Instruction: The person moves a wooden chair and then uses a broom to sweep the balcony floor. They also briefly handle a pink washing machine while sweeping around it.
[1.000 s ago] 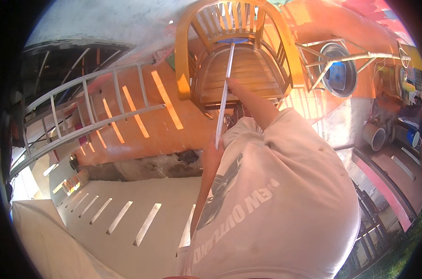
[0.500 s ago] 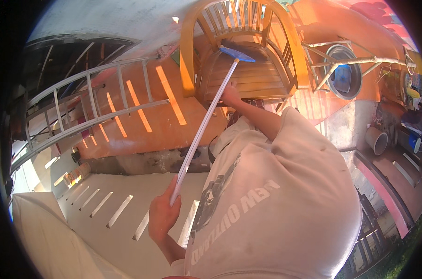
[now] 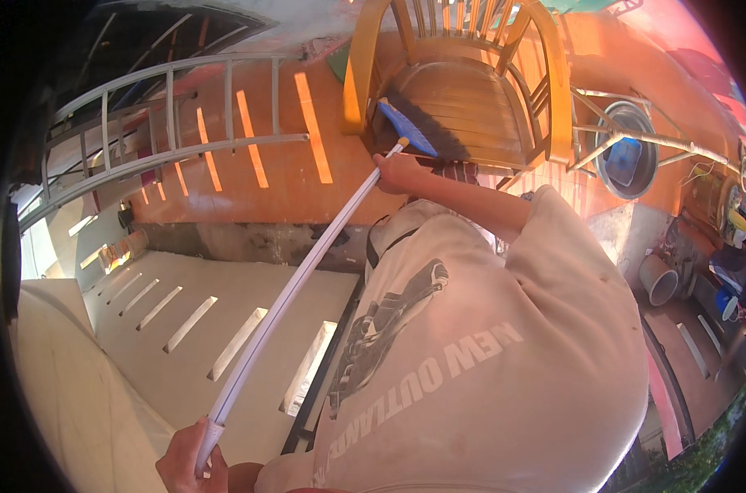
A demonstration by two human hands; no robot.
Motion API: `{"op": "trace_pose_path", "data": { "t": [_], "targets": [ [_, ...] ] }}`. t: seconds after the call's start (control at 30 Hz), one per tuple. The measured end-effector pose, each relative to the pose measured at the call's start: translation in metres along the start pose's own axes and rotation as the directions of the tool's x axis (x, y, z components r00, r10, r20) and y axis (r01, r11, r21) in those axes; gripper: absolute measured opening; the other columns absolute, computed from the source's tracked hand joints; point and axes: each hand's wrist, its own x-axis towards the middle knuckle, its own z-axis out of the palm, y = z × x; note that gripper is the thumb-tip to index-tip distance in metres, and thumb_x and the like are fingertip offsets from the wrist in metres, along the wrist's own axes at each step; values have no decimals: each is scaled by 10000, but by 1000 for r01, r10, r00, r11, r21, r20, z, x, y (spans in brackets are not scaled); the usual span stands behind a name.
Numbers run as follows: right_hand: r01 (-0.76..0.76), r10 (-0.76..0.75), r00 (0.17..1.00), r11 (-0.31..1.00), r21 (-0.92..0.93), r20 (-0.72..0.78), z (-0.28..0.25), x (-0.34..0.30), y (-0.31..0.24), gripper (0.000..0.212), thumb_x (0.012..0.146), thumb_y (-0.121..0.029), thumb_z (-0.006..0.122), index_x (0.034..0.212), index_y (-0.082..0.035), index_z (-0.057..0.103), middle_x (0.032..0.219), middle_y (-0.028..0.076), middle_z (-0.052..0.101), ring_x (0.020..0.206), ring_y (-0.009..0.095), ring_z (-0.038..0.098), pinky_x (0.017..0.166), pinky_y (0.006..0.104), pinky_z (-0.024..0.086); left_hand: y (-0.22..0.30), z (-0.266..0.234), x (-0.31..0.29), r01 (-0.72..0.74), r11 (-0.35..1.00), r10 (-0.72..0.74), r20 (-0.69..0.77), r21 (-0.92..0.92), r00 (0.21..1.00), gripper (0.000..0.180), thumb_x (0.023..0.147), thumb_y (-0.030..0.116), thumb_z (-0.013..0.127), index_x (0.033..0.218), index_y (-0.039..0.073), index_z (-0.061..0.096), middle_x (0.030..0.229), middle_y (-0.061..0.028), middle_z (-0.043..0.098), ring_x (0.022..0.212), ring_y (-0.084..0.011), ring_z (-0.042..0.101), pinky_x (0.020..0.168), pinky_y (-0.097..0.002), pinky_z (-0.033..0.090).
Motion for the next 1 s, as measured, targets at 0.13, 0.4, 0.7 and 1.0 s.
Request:
{"op": "trace_pose_path", "data": {
  "t": [0.13,0.4,0.7,1.0],
  "targets": [
    [168,-161,982,984,64,-101,12,-4,-32,435,856,-408,672,1033,-25,564,738,217,669,692,401,690,615,532,530,-18,-10,-18,-348,897,441,-532,272,723,259,847,61,720,1097,39,659,791,-128,638,612,-273,651,529,-340,544],
    [74,97,949,857,511,-301,-28,-29,-55,348,871,-215,722,1098,-27,537,844,209,647,798,367,666,722,434,518,-23,-8,-37,-231,484,867,-498,844,-1,170,935,235,661,1024,199,521,812,-12,435,451,-153,509,398,-296,304],
    [-35,159,952,906,421,-263,-44,-27,-26,329,920,-302,653,1117,-71,528,911,267,632,905,458,633,752,528,489,0,24,29,-920,352,136,-982,175,-134,161,888,97,634,899,103,473,735,39,376,499,-67,408,515,-227,358],
    [-41,151,954,921,388,-258,31,16,24,324,932,-298,619,1147,-82,510,976,328,565,873,496,627,774,542,514,23,84,103,-938,348,-533,-823,-1,-197,236,889,19,576,746,118,416,564,70,292,380,-26,287,394,-188,289]
  ]
}}
